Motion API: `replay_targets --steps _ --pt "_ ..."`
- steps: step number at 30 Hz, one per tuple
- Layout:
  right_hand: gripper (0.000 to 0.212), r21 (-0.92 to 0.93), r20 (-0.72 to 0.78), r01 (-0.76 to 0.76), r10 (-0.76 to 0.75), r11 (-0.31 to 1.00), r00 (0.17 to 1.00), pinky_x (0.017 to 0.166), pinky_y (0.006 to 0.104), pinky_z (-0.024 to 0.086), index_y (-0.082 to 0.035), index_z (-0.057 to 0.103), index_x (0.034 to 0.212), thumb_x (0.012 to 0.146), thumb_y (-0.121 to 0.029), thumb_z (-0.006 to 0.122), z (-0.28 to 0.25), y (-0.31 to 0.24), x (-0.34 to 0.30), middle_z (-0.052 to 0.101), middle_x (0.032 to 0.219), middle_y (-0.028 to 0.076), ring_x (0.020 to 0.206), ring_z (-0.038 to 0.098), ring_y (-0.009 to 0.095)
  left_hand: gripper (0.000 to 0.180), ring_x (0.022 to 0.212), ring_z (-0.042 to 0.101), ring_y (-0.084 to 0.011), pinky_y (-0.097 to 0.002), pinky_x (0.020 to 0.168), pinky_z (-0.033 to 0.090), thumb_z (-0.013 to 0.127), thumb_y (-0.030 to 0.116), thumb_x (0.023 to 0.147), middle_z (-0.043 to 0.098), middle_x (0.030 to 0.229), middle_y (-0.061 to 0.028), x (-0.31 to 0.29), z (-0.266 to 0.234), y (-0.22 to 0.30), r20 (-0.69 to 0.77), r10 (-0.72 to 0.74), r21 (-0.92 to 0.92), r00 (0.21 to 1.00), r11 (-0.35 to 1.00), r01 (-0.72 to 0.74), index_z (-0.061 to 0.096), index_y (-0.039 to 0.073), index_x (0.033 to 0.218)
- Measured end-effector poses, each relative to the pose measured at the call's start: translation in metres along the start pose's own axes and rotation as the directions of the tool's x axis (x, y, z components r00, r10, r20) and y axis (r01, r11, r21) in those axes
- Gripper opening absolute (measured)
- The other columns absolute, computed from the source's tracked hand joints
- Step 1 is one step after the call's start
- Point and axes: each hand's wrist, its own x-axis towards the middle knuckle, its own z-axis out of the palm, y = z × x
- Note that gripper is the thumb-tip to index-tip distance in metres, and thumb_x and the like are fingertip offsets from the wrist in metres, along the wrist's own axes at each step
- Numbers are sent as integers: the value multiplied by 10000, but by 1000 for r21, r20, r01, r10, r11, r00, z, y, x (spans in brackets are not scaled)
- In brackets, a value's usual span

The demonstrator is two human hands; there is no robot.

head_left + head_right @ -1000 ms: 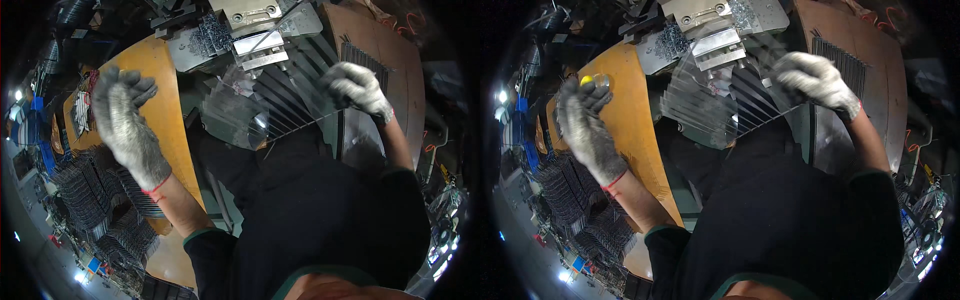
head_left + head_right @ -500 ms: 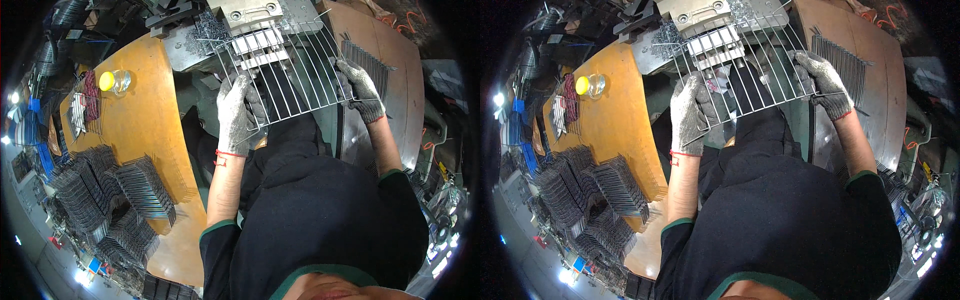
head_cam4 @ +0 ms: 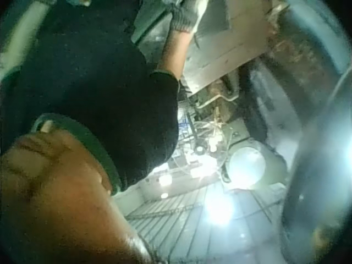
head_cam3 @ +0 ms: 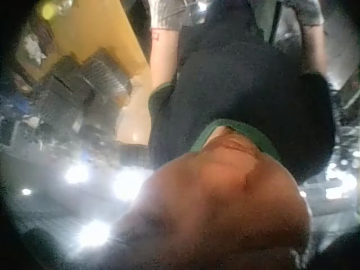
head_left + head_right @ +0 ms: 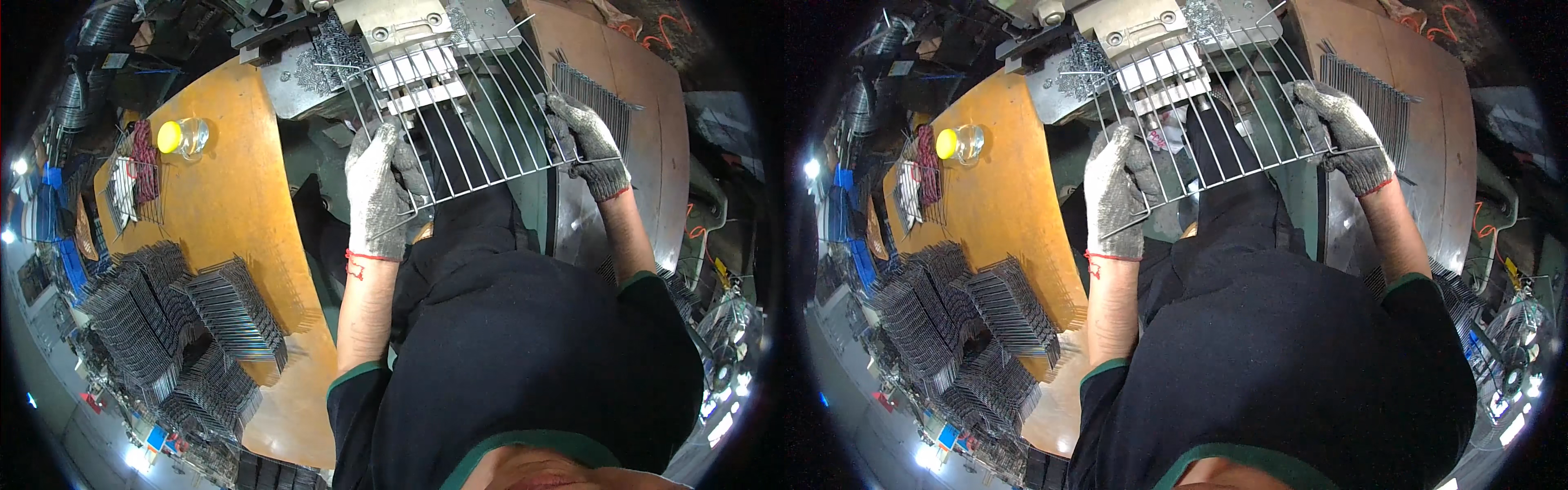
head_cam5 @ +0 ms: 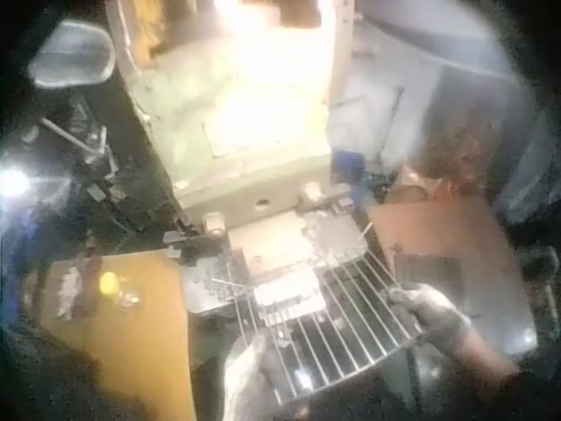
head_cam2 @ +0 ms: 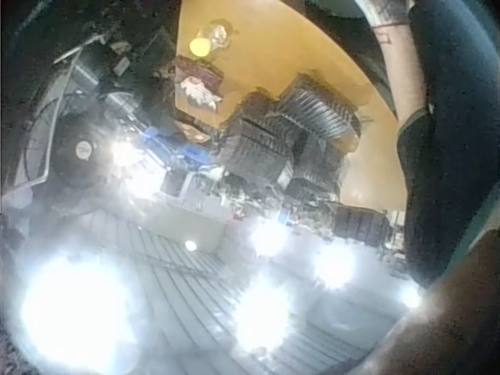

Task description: Bending metal wire grids using a specialized machine on a fabrication floor.

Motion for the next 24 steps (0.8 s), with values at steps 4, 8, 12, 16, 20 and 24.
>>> replay_targets --steps 4,8,12,16,20,24 --pt "290 48 108 18 -23 999 994 438 176 432 1 600 1077 905 -233 598 12 3 0 605 721 -16 495 514 40 161 413 454 -74 -205 341 321 531 162 919 507 563 -1 -3 -16 14 91 57 137 994 988 -70 597 21 961" --pt "238 85 90 -70 63 994 994 372 156 370 -15 578 1067 921 -203 565 64 7 -17 520 638 -54 424 412 -1 242 448 447 -44 -187 398 392 535 209 932 433 602 65 -14 -44 40 16 73 218 997 973 -74 585 28 1085" --pt "251 101 195 -92 70 991 978 432 157 453 -25 573 1071 924 -228 557 62 14 -15 555 689 -34 496 513 19 201 476 526 -78 -192 423 436 560 153 898 578 644 1 -9 -62 50 28 -42 168 999 985 36 606 3 1023" --pt "256 116 158 -110 91 987 983 533 182 504 -24 576 1074 936 -237 544 64 15 -15 619 838 9 618 577 47 229 475 536 -70 -175 402 420 566 189 908 593 662 -9 -7 -62 46 -39 56 193 998 980 -47 604 27 1065" --pt "245 79 88 -10 3 997 996 620 239 544 -11 572 1108 946 -189 527 35 10 -21 636 917 52 722 627 126 305 689 615 -168 -270 577 508 512 178 927 630 897 -116 -35 -92 55 90 160 379 983 907 -182 542 -25 1151" --pt "266 281 105 65 -98 958 990 703 275 551 -31 557 1165 946 -179 526 -129 24 -14 635 973 70 827 645 169 568 1188 502 -295 -395 1016 429 469 407 947 509 1275 -212 -96 -159 108 -353 738 849 575 511 -135 478 -65 1262"
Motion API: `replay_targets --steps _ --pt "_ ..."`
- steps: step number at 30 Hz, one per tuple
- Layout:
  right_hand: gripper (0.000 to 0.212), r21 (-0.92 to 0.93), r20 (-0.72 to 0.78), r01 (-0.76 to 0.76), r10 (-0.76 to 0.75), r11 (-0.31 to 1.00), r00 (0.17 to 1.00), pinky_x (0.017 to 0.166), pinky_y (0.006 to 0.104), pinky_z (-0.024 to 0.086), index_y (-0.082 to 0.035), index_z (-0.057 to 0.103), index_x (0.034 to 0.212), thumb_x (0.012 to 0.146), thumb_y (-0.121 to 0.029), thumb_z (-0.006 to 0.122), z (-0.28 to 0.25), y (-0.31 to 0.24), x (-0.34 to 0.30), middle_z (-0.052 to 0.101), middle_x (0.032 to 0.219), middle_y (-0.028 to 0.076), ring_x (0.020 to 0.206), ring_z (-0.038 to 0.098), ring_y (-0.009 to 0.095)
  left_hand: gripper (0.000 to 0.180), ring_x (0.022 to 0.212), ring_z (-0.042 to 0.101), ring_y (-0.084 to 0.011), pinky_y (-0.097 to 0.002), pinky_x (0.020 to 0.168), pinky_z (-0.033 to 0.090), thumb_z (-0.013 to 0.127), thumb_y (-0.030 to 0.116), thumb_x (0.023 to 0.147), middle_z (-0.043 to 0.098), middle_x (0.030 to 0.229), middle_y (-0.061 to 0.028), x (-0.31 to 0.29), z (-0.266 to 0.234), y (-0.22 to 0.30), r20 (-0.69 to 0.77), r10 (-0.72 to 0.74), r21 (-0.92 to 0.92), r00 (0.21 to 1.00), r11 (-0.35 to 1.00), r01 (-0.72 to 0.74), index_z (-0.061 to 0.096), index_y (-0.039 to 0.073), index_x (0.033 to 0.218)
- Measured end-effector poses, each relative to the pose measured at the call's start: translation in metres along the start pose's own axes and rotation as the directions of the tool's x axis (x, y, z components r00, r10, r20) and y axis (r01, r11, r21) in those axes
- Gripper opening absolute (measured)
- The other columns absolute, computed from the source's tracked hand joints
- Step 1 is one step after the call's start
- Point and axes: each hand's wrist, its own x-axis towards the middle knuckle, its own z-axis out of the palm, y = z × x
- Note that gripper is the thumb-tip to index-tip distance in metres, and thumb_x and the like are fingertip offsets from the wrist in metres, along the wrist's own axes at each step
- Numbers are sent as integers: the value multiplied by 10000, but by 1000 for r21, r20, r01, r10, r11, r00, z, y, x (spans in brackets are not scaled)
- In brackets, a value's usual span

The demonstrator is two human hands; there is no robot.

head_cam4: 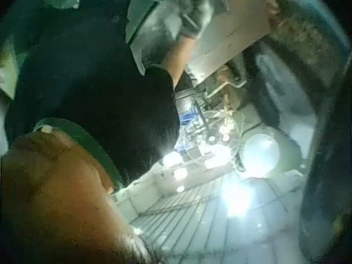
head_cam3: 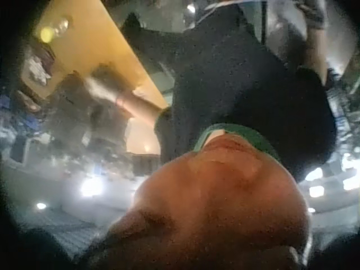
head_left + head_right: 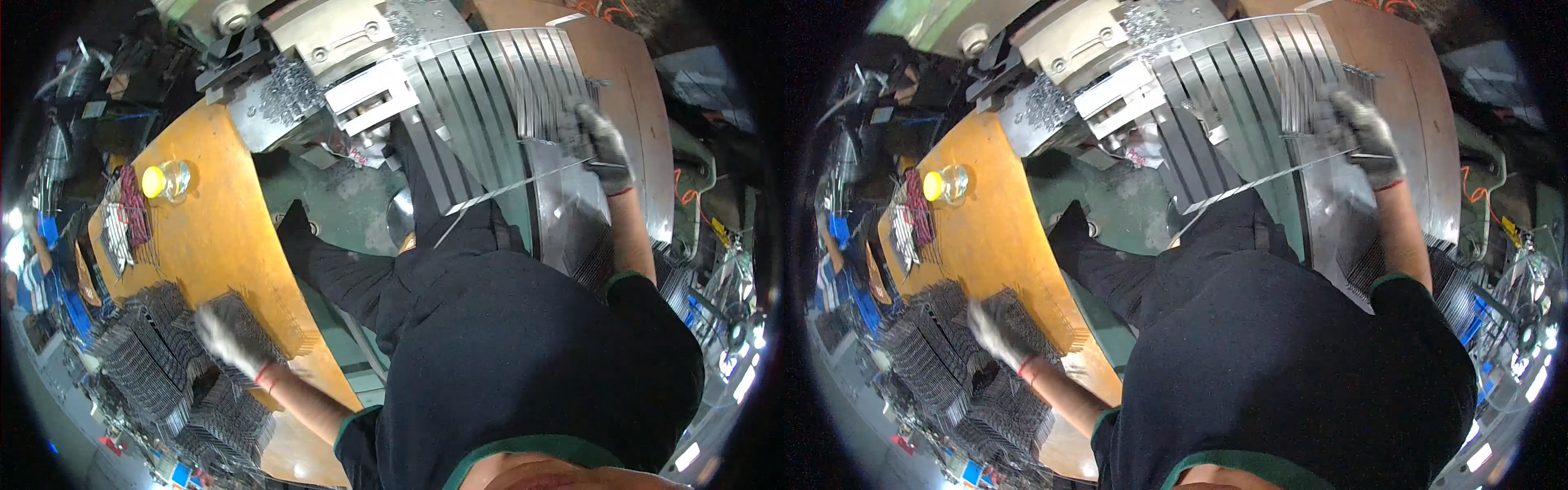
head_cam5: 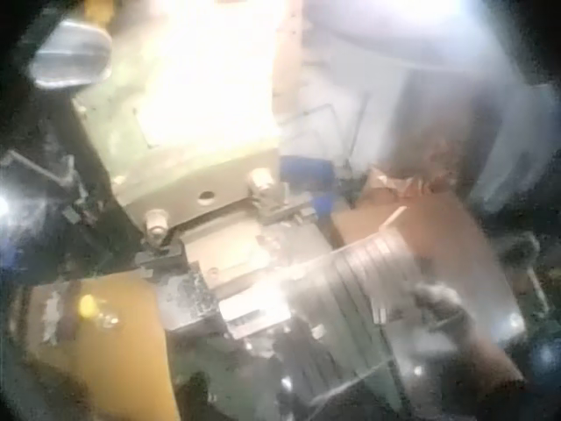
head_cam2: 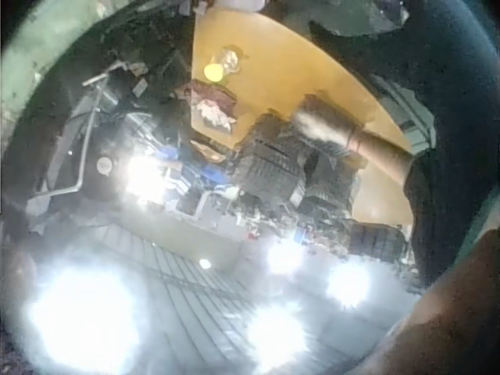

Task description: Bending metal wire grids using a specialized machine on a fabrication floor.

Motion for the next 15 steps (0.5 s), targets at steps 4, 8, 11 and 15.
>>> replay_targets --steps 4,8,11,15 --pt "250 -89 -325 162 -183 983 928 693 293 555 -47 563 1166 954 -172 516 -116 -20 -41 648 946 74 796 650 160 734 1001 620 -295 -359 875 463 545 570 831 609 1198 -134 50 -133 -148 -431 -310 595 847 608 525 490 8 1300" --pt "260 -91 -339 154 -176 984 924 736 325 555 -35 555 1173 959 -177 513 -183 0 -28 651 998 80 813 654 172 547 963 620 -290 -362 882 465 528 430 863 633 1138 -139 51 -292 -363 97 31 834 995 543 -98 570 14 1215" --pt "287 9 -367 146 -133 989 921 802 315 542 -15 532 1213 964 -155 500 -192 15 -17 644 1049 86 883 647 173 395 915 616 -280 -344 875 469 545 278 864 649 1090 -151 48 -301 -387 917 -176 216 359 -538 -815 631 -3 1126" --pt "320 -195 -407 41 -119 980 905 839 283 513 -14 539 1230 941 -149 536 -225 -2 -34 632 1107 64 967 620 159 269 853 614 -201 -314 805 495 531 138 856 648 1006 -128 28 -204 -310 97 -396 845 913 517 135 642 -64 995"
